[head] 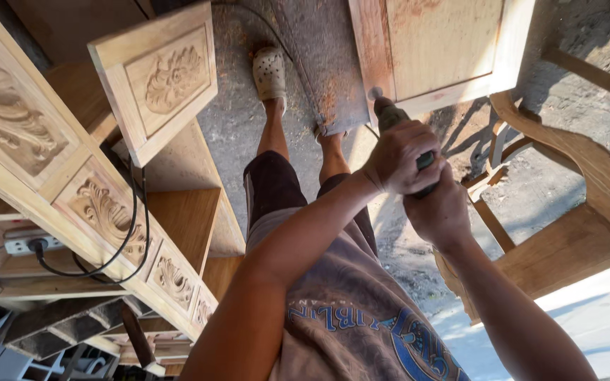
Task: The person uses a power drill to bore holes into a wooden cabinet door, then switches to a screwdriver to install a metal hinge into the drilled holes. The person secures the hinge with screws.
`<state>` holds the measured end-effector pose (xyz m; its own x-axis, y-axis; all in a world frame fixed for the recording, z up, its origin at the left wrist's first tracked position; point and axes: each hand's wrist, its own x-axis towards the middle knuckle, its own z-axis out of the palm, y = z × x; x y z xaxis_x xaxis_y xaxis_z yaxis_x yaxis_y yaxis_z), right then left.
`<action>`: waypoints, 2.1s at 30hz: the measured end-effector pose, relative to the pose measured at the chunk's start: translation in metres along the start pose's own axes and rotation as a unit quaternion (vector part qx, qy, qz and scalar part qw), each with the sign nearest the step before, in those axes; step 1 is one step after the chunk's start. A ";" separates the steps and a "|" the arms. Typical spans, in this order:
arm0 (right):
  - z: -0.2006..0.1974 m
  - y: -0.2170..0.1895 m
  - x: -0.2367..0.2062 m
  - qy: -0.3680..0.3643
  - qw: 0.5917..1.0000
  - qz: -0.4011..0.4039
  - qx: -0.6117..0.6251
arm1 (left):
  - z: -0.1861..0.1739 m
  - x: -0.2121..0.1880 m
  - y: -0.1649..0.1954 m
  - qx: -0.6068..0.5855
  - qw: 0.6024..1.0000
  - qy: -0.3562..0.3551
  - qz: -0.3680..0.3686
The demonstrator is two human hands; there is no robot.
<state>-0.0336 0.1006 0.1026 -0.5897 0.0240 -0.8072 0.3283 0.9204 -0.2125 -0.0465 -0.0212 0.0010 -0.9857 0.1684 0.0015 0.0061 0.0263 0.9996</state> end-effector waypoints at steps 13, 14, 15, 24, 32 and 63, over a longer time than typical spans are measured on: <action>0.027 0.013 -0.015 -0.003 1.000 -0.005 0.000 | -0.009 -0.026 0.002 -0.006 1.000 0.019 0.015; 0.027 0.014 -0.014 -0.004 1.000 -0.004 0.003 | -0.007 -0.026 0.001 -0.010 1.000 0.022 0.017; 0.026 0.015 -0.014 -0.003 1.000 -0.014 0.006 | -0.004 -0.024 -0.001 -0.006 1.000 0.007 0.023; 0.020 0.023 -0.011 0.104 0.989 -0.103 0.016 | 0.019 -0.011 -0.002 0.037 0.997 -0.014 0.061; 0.026 0.034 -0.016 0.044 0.996 0.004 0.076 | 0.020 -0.016 -0.006 0.026 0.998 -0.033 0.050; 0.021 0.012 -0.027 -0.008 0.993 0.044 0.112 | 0.013 -0.017 -0.014 0.020 0.991 -0.092 0.096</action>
<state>0.0015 0.1028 0.1101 -0.5408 0.0926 -0.8360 0.5343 0.8055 -0.2564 -0.0275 -0.0119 -0.0134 -0.9181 0.3516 0.1827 0.2005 0.0145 0.9796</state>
